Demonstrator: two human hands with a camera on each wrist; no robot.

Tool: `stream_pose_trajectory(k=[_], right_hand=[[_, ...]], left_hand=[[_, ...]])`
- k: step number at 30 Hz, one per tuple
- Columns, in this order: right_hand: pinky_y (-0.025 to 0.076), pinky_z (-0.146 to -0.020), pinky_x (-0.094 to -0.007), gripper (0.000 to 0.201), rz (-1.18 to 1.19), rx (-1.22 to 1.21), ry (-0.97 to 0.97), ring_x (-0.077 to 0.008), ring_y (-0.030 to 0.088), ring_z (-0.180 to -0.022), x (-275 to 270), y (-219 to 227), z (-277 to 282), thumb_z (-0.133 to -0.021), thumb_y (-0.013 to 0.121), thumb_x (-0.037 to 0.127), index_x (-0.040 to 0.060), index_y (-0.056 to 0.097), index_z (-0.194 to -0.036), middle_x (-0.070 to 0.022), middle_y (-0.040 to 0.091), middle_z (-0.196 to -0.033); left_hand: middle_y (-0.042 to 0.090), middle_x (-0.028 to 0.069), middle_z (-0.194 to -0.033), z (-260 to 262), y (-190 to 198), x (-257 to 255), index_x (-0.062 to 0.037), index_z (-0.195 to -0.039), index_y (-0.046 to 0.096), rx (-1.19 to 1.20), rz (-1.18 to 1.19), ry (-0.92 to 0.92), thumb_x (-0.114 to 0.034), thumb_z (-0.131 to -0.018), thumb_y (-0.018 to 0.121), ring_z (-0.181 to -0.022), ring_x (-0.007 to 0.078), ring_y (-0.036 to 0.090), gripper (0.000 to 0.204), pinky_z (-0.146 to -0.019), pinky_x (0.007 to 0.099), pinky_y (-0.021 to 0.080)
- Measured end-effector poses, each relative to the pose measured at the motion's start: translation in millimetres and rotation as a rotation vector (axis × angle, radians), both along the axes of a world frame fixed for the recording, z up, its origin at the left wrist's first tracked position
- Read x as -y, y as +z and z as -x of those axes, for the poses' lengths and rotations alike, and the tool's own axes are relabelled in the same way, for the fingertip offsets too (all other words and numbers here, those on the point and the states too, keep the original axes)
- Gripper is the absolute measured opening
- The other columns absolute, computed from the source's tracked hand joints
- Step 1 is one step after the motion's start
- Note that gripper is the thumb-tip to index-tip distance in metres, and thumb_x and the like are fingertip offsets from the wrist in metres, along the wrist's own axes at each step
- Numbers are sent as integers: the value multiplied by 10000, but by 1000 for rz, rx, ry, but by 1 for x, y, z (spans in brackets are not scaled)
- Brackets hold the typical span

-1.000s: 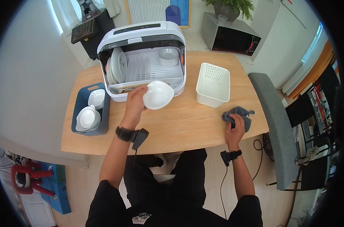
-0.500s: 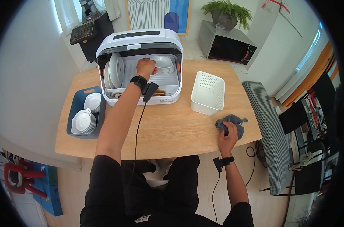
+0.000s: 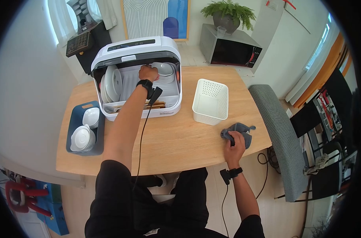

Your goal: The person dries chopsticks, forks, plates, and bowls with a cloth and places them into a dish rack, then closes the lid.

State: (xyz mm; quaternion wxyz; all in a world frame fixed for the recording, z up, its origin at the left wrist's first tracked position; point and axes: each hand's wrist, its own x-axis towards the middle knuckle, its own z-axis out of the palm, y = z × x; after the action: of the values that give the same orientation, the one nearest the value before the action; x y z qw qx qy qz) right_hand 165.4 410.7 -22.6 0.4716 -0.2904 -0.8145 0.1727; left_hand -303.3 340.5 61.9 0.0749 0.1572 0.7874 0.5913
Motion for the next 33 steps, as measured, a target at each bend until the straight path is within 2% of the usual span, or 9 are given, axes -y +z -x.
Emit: stream_pose_trajectory(k=[2, 13, 16, 18, 19, 21, 29, 31, 33], right_hand=[[503, -931, -409, 380, 3, 0, -2, -328, 639, -1048, -2, -3, 0, -716, 658, -100, 72, 682, -1054, -115, 676, -1085], [509, -917, -416, 374, 3, 6, -9, -333, 635, -1040, -1, -1, -2, -710, 665, -86, 69, 682, -1050, -117, 675, -1091], [510, -912, -416, 375, 8, -4, -11, -333, 633, -1038, -1, -1, -1, -707, 667, -85, 69, 682, -1049, -117, 674, -1092], [510, -909, -416, 376, 10, -10, -18, -334, 633, -1036, -1, -1, -2, -705, 667, -85, 69, 682, -1049, -117, 673, -1093], [510, -901, -417, 378, -1, -9, -14, -332, 632, -1030, -2, -1, -2, -703, 670, -84, 72, 683, -1047, -114, 674, -1092], [510, -894, -417, 379, -8, -10, -14, -331, 631, -1025, -2, -1, -2, -701, 674, -83, 76, 685, -1046, -112, 674, -1091], [510, -875, -418, 381, 5, 1, -19, -325, 625, -1010, -1, 1, -3, -700, 678, -74, 85, 690, -1046, -95, 675, -1092], [509, -875, -418, 381, 9, -6, -19, -324, 625, -1010, -2, -1, -3, -701, 677, -75, 86, 690, -1046, -94, 675, -1091], [509, -876, -418, 380, 11, -12, -17, -322, 626, -1011, -2, -1, -3, -703, 675, -75, 87, 691, -1047, -94, 676, -1091]], left_hand=[[741, 118, -748, 6, -6, -5, 39, -1073, 656, -31, 24, 1, -118, -861, 568, -604, 198, 734, 278, -591, 277, 607], [742, 104, -723, 13, -13, -4, 31, -1092, 647, -9, 142, 19, -158, -830, 601, -638, 194, 741, 326, -700, 273, 590], [741, 94, -717, 11, -8, -2, 9, -1014, 688, -65, 188, 23, -176, -810, 616, -657, 209, 743, 285, -704, 289, 590], [746, 102, -746, 8, -2, 0, -25, -928, 730, -167, 402, 13, -197, -802, 628, -675, 223, 742, 236, -721, 303, 593], [746, 102, -746, 7, -5, 0, -25, -928, 730, -170, 404, 8, -197, -802, 628, -675, 223, 742, 236, -721, 303, 593], [680, 123, -651, 2, -9, 1, -37, -715, 705, -145, 243, 31, -231, -789, 683, -606, 246, 665, 209, -607, 378, 506], [685, 133, -702, 8, -20, -1, -14, -798, 718, -136, 194, 1, -237, -834, 688, -607, 236, 668, 228, -565, 365, 522], [751, 156, -982, 17, -23, -2, -56, -1099, 758, -90, 257, 9, -285, -815, 714, -730, 258, 743, 367, -649, 323, 622], [749, 161, -1000, 17, -27, -3, -54, -1121, 751, -90, 232, 26, -314, -816, 724, -724, 258, 743, 402, -641, 319, 622]])
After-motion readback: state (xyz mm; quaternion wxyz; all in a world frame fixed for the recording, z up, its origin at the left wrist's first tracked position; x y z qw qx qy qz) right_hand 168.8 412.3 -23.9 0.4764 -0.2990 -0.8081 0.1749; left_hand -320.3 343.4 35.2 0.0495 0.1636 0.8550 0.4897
